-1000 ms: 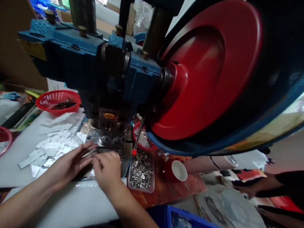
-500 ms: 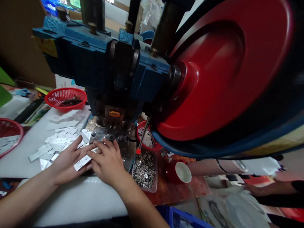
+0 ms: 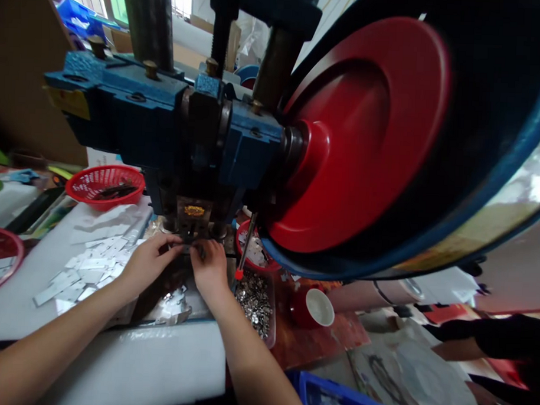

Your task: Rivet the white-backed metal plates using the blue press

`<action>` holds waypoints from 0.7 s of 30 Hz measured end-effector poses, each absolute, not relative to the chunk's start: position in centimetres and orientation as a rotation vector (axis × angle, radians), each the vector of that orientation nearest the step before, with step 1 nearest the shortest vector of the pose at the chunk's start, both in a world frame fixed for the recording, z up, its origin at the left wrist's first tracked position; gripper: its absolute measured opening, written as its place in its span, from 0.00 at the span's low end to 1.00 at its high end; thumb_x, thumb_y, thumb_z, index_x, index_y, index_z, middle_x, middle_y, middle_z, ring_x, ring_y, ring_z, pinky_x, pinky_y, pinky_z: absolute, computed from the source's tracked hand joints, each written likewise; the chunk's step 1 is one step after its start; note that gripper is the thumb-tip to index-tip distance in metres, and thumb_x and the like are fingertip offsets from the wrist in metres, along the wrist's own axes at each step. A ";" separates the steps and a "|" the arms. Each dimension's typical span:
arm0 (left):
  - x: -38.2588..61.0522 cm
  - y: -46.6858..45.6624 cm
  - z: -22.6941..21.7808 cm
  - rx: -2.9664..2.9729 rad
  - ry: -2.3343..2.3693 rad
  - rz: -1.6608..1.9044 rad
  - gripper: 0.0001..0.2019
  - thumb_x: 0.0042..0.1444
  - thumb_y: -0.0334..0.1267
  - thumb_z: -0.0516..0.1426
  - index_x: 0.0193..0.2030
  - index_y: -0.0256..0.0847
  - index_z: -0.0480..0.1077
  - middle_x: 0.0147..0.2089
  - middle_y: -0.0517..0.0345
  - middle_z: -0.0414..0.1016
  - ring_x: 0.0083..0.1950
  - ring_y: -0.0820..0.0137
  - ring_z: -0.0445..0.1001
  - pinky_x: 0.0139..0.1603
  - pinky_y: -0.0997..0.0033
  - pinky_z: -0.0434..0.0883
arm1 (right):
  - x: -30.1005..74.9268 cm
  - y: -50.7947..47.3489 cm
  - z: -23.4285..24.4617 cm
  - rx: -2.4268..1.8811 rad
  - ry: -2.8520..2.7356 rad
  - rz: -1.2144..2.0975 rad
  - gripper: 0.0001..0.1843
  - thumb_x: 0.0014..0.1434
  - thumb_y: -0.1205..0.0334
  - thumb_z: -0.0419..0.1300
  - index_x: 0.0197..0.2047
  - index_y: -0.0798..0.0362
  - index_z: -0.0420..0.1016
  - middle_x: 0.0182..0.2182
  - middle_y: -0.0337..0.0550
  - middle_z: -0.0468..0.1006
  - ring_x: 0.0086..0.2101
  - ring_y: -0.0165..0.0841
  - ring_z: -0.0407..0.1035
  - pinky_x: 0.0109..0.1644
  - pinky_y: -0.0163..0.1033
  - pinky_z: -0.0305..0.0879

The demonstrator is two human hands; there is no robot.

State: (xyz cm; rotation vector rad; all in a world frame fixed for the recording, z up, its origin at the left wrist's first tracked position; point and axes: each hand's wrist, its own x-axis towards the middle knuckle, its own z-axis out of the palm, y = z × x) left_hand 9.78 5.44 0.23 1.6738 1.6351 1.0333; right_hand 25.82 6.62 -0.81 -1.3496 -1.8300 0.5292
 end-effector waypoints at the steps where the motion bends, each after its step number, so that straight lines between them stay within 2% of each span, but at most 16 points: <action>1: 9.9 6.4 0.0 1.700 1.638 1.032 0.12 0.54 0.44 0.54 0.39 0.41 0.74 0.41 0.53 0.75 0.45 0.61 0.72 0.49 0.62 0.67 | 25.7 7.4 -1.1 -1.384 -1.799 0.536 0.06 0.56 0.67 0.59 0.37 0.50 0.76 0.35 0.42 0.76 0.40 0.35 0.69 0.47 0.40 0.63; 5: 10.0 9.1 -1.3 1.716 1.632 1.016 0.13 0.50 0.42 0.54 0.38 0.39 0.74 0.44 0.49 0.74 0.50 0.58 0.70 0.55 0.60 0.64 | 25.4 9.8 -2.0 -1.473 -1.714 0.563 0.07 0.50 0.69 0.62 0.35 0.51 0.77 0.36 0.44 0.74 0.40 0.36 0.69 0.47 0.41 0.65; 10: 10.1 10.1 -2.5 1.703 1.531 0.936 0.18 0.52 0.39 0.50 0.45 0.37 0.73 0.44 0.52 0.77 0.47 0.61 0.73 0.52 0.62 0.67 | 25.4 10.8 -2.7 -1.458 -1.676 0.666 0.10 0.47 0.69 0.62 0.36 0.52 0.76 0.36 0.42 0.72 0.38 0.36 0.68 0.45 0.40 0.66; 15: 10.5 10.4 -2.4 1.738 1.486 0.912 0.17 0.52 0.37 0.49 0.45 0.41 0.73 0.45 0.56 0.78 0.48 0.61 0.73 0.52 0.64 0.67 | 25.2 11.3 -2.7 -1.454 -1.683 0.716 0.13 0.46 0.71 0.60 0.38 0.54 0.76 0.35 0.43 0.72 0.40 0.37 0.68 0.47 0.40 0.65; 21: 8.8 8.0 -0.2 1.796 1.613 0.990 0.17 0.55 0.44 0.51 0.46 0.38 0.71 0.50 0.48 0.72 0.55 0.58 0.67 0.58 0.60 0.61 | 26.1 9.8 -2.4 -1.394 -1.623 0.643 0.10 0.49 0.69 0.57 0.36 0.51 0.75 0.37 0.42 0.72 0.39 0.34 0.67 0.46 0.38 0.65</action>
